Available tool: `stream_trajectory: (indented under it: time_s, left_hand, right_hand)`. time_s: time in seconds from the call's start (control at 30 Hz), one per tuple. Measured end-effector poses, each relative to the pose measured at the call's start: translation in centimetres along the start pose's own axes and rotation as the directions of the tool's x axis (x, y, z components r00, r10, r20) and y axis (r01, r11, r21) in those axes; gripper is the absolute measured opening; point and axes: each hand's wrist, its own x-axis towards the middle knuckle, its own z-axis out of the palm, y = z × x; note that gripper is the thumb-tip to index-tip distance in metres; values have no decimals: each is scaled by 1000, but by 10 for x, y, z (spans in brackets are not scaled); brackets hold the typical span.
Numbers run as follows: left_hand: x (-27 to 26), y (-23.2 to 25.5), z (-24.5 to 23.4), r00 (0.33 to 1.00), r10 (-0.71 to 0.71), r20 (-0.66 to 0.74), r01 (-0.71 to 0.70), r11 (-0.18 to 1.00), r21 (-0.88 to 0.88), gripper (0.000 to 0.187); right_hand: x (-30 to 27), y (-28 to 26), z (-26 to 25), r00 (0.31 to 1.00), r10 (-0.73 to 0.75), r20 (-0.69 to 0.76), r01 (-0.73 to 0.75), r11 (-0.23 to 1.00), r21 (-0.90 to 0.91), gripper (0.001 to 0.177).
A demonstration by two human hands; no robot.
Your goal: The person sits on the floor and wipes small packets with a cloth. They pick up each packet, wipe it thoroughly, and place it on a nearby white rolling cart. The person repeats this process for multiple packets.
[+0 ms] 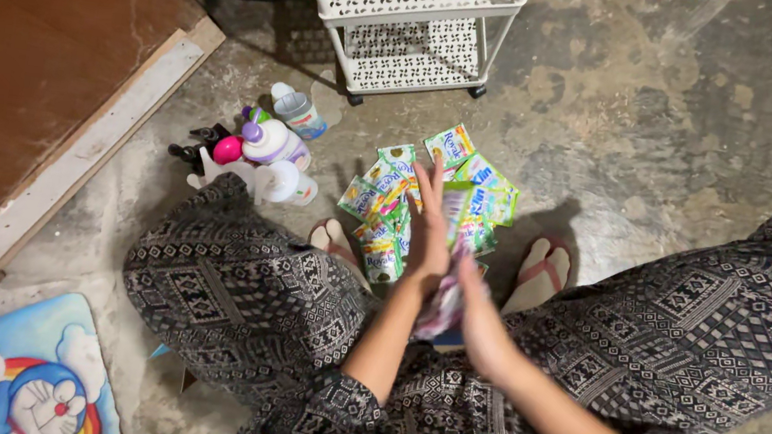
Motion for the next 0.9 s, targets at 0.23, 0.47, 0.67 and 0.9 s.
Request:
stream_trajectory:
  time_s: [0.23, 0.47, 0.67, 0.9]
  left_hand:
    - [-3, 13, 11, 993, 72, -89, -75, 997, -28, 86]
    - [2, 9, -23, 928, -359, 105, 225, 311, -923, 81]
    - [12, -3, -15, 958, -192, 216, 242, 127, -962, 73]
    - [18, -1, -28, 946, 56, 321, 323, -288, -902, 67]
  right_hand:
    - [28, -80, -11, 980, -154, -129, 185, 942, 282, 31]
    - [33, -82, 7, 974, -115, -196, 178, 923, 342, 29]
    - [35, -63, 14, 975, -27, -220, 90, 955, 281, 29]
    - [8, -115, -62, 989, -89, 116, 146, 571, -808, 26]
